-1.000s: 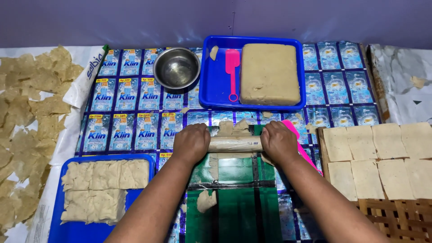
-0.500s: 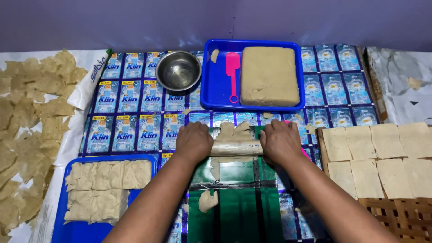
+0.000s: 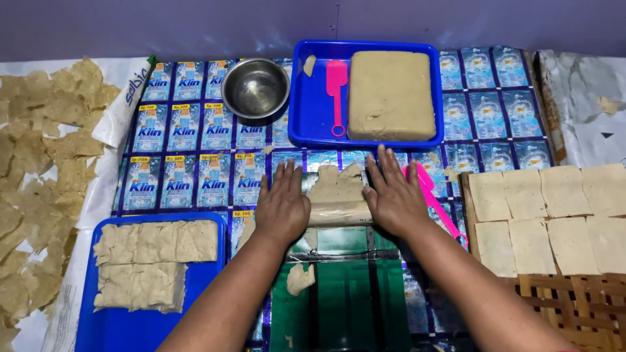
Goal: The person is flattening pieces of dough with a rolling pin and cutting them into squares using a plastic scraper.
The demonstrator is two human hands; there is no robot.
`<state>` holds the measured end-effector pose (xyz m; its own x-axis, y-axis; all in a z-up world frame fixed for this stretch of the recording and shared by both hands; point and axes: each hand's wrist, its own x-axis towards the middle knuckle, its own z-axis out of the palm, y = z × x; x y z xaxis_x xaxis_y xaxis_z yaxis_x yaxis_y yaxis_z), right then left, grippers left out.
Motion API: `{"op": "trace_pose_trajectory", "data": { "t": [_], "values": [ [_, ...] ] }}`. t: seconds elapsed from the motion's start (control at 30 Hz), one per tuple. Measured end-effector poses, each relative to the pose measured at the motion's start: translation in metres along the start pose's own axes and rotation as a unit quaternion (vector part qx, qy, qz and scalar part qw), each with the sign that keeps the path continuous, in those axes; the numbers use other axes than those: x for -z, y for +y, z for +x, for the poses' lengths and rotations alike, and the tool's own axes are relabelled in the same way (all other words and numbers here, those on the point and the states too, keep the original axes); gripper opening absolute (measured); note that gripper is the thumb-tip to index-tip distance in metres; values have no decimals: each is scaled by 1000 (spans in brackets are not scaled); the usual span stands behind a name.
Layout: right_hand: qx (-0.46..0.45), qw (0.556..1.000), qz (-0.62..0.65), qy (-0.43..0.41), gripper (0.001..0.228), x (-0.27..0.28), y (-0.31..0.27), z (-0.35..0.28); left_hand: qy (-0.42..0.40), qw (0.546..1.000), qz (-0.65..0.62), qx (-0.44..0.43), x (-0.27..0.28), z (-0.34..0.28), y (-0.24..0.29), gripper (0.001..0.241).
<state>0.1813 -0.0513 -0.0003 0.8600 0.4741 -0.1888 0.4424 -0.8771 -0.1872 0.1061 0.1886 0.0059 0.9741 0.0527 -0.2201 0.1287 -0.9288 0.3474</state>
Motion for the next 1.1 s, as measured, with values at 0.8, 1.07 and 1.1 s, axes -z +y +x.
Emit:
{"op": "trace_pose_trajectory", "data": {
  "t": [0.8,1.07,1.1],
  "values": [
    [-21,986,-16,165,61,-47,-2,-35,23,991,46,-127,-23,-45,-22,76],
    [68,969,184,150,38,-78,-134,-135,26,989,-134,-58,-31,-19,-38,59],
    [65,968,200,135,49,-88,-143,-139,10,983,-185,-15,-27,-19,-37,65]
  ]
}}
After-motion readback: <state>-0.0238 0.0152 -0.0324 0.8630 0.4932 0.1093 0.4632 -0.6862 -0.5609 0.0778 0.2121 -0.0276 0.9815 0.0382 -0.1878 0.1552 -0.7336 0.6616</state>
